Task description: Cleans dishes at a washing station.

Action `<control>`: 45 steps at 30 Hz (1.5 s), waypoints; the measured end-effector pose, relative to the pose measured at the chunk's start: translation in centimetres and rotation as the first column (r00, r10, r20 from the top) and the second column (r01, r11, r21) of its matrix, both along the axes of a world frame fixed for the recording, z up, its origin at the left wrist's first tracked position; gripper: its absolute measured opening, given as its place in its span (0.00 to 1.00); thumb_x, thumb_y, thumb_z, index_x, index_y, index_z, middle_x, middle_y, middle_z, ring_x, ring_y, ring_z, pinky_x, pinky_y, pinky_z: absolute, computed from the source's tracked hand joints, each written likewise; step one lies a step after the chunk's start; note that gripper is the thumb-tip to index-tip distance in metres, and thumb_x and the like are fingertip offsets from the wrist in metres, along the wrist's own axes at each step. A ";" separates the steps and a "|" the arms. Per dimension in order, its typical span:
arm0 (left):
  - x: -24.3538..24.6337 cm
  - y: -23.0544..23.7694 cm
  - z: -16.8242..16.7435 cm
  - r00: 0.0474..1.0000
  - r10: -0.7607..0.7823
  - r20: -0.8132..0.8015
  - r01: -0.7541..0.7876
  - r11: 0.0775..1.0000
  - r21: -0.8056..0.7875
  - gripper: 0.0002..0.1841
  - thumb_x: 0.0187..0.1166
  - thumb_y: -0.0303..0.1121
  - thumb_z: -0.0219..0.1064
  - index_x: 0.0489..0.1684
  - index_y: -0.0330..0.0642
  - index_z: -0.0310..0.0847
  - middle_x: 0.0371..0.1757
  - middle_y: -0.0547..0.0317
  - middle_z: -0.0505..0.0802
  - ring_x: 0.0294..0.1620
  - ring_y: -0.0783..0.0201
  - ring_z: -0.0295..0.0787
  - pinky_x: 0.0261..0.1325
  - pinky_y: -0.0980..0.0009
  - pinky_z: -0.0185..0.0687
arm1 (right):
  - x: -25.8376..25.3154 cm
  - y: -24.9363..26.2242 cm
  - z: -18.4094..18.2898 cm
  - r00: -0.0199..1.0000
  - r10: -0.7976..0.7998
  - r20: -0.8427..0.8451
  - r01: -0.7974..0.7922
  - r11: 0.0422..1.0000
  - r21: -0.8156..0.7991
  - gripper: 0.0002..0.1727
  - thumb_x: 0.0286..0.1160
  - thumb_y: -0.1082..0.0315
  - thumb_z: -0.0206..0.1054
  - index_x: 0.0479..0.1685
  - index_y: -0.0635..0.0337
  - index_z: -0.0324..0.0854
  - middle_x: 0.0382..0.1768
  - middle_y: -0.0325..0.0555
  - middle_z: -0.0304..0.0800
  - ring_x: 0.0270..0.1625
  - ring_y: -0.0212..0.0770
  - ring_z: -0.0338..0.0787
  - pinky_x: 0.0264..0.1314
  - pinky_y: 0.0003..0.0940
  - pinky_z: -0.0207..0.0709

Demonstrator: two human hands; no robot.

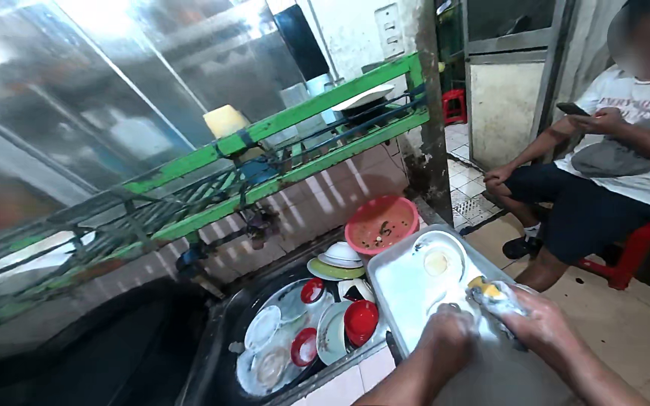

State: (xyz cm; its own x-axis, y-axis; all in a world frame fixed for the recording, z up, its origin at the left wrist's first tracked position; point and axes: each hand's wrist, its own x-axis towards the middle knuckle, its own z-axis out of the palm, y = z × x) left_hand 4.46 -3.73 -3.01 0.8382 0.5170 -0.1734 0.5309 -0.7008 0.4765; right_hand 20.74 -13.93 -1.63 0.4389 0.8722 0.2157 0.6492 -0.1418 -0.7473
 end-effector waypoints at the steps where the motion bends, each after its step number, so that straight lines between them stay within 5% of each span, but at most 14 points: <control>1: 0.3 0.9 0.8 0.990 0.144 -0.011 -0.144 0.979 -0.145 0.20 0.84 0.37 0.63 0.65 0.29 0.83 0.68 0.36 0.87 0.75 0.44 0.81 0.80 0.47 0.72 | 0.1 0.0 0.3 0.999 -0.020 -0.049 0.019 1.000 -0.016 0.26 0.74 0.52 0.68 0.63 0.62 0.88 0.59 0.58 0.93 0.66 0.57 0.90 0.72 0.61 0.78; 3: 0.0 2.1 2.0 0.866 0.497 0.062 -0.408 0.772 -0.488 0.27 0.84 0.36 0.67 0.78 0.29 0.74 0.73 0.37 0.85 0.75 0.50 0.82 0.80 0.54 0.73 | 0.4 0.3 0.7 0.978 -0.084 -0.191 0.078 0.996 -0.037 0.26 0.73 0.54 0.70 0.64 0.65 0.87 0.61 0.62 0.91 0.68 0.58 0.88 0.74 0.61 0.75; 6: -0.8 1.3 3.5 0.646 0.753 0.124 -0.351 0.437 -0.828 0.25 0.82 0.29 0.67 0.78 0.35 0.69 0.63 0.43 0.88 0.58 0.56 0.89 0.62 0.57 0.86 | -0.8 0.9 0.7 0.944 -0.079 -0.321 0.113 0.990 0.088 0.27 0.74 0.59 0.70 0.67 0.69 0.84 0.68 0.64 0.85 0.73 0.57 0.83 0.78 0.57 0.72; 10: -1.6 -2.9 4.2 0.676 0.649 0.350 -0.217 0.629 -0.747 0.26 0.72 0.23 0.65 0.72 0.26 0.70 0.57 0.47 0.89 0.56 0.67 0.88 0.62 0.67 0.85 | -5.4 2.6 -0.2 0.993 0.113 -0.029 -0.094 0.925 0.369 0.29 0.74 0.48 0.67 0.64 0.63 0.86 0.72 0.54 0.87 0.79 0.50 0.82 0.81 0.53 0.73; 13: -2.5 -4.1 5.0 0.646 0.641 0.415 -0.140 0.633 -0.761 0.24 0.76 0.25 0.68 0.70 0.24 0.74 0.59 0.46 0.90 0.58 0.66 0.89 0.66 0.68 0.85 | -2.5 4.7 3.4 0.898 -0.013 -0.439 -0.006 0.999 -0.041 0.27 0.78 0.58 0.70 0.71 0.65 0.81 0.62 0.59 0.89 0.67 0.52 0.87 0.73 0.54 0.77; 16: -3.2 -4.0 6.2 0.663 0.649 0.374 -0.205 0.638 -0.742 0.25 0.77 0.25 0.68 0.73 0.26 0.74 0.64 0.44 0.89 0.63 0.65 0.88 0.70 0.67 0.82 | -1.9 6.5 4.6 0.873 -0.088 -0.479 -0.029 0.973 -0.230 0.25 0.83 0.59 0.67 0.74 0.63 0.78 0.66 0.64 0.86 0.70 0.57 0.85 0.76 0.59 0.73; 20: -4.6 -2.2 5.8 0.659 0.667 0.347 -0.340 0.676 -0.654 0.18 0.72 0.22 0.66 0.60 0.27 0.79 0.52 0.49 0.91 0.53 0.68 0.87 0.61 0.68 0.83 | -8.3 4.3 3.9 0.983 0.178 -0.043 -0.170 0.973 0.158 0.32 0.71 0.54 0.70 0.71 0.66 0.82 0.73 0.58 0.85 0.78 0.56 0.82 0.80 0.56 0.74; 26: -6.3 -3.0 6.8 0.729 0.512 0.455 -0.190 0.789 -0.584 0.23 0.69 0.30 0.79 0.60 0.26 0.84 0.57 0.46 0.92 0.60 0.65 0.89 0.68 0.68 0.83 | -2.3 6.9 5.1 0.579 -0.048 -0.814 -0.008 0.998 -0.065 0.22 0.87 0.64 0.61 0.77 0.60 0.72 0.56 0.54 0.88 0.53 0.42 0.90 0.55 0.42 0.85; 30: -6.3 -1.7 7.5 0.827 0.497 0.261 -0.118 0.609 -0.784 0.25 0.71 0.26 0.76 0.67 0.32 0.76 0.54 0.56 0.92 0.54 0.69 0.90 0.62 0.69 0.87 | -5.4 5.5 8.1 0.927 0.117 -0.357 -0.152 0.986 -0.073 0.29 0.72 0.60 0.76 0.72 0.60 0.80 0.57 0.58 0.90 0.60 0.52 0.90 0.67 0.56 0.81; 32: -5.8 -1.7 7.1 0.770 0.583 0.260 -0.122 0.535 -0.836 0.20 0.70 0.20 0.71 0.61 0.33 0.76 0.47 0.59 0.92 0.48 0.71 0.90 0.56 0.70 0.87 | -7.4 5.1 8.5 0.963 0.266 -0.048 -0.266 0.964 -0.012 0.32 0.65 0.52 0.76 0.72 0.53 0.83 0.58 0.53 0.93 0.63 0.54 0.91 0.68 0.61 0.80; 37: -4.0 -2.0 6.8 0.373 0.878 0.300 0.007 0.321 -0.947 0.26 0.77 0.28 0.66 0.73 0.28 0.67 0.54 0.42 0.91 0.53 0.55 0.92 0.60 0.56 0.90 | -3.9 6.8 7.1 0.880 0.009 -0.474 -0.069 0.992 -0.109 0.25 0.73 0.62 0.76 0.66 0.66 0.82 0.53 0.62 0.90 0.57 0.54 0.89 0.65 0.58 0.80; 40: -2.4 -1.4 6.7 0.190 0.949 0.253 -0.112 0.277 -0.954 0.17 0.88 0.26 0.56 0.71 0.31 0.70 0.54 0.44 0.89 0.52 0.59 0.90 0.58 0.61 0.88 | -7.6 5.2 4.4 0.993 0.054 -0.102 -0.036 0.983 0.178 0.29 0.69 0.53 0.73 0.68 0.61 0.85 0.58 0.53 0.93 0.62 0.50 0.92 0.67 0.55 0.83; 42: -2.2 -1.4 6.4 0.170 0.946 0.276 -0.168 0.304 -0.938 0.16 0.89 0.24 0.50 0.69 0.31 0.73 0.54 0.47 0.88 0.53 0.63 0.87 0.59 0.66 0.84 | -9.1 5.4 2.9 0.999 0.021 0.044 -0.035 0.934 0.356 0.30 0.67 0.51 0.71 0.66 0.61 0.86 0.61 0.51 0.93 0.65 0.49 0.92 0.69 0.51 0.84; 45: -2.4 -1.6 5.9 0.208 0.938 0.277 -0.053 0.294 -0.954 0.17 0.88 0.28 0.58 0.71 0.29 0.70 0.53 0.42 0.91 0.51 0.57 0.92 0.58 0.60 0.90 | -6.2 6.5 4.3 0.942 -0.024 -0.336 0.047 0.997 0.061 0.29 0.72 0.55 0.75 0.68 0.66 0.82 0.56 0.60 0.91 0.62 0.54 0.90 0.69 0.56 0.80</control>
State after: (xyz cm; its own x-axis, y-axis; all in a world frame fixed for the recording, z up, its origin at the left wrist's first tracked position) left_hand 2.05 -5.36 2.88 0.3167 0.9062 -0.2801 -0.3176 0.3796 0.8690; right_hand 14.57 -7.39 2.67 0.5265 0.8432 0.1083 0.3553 -0.1025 -0.9291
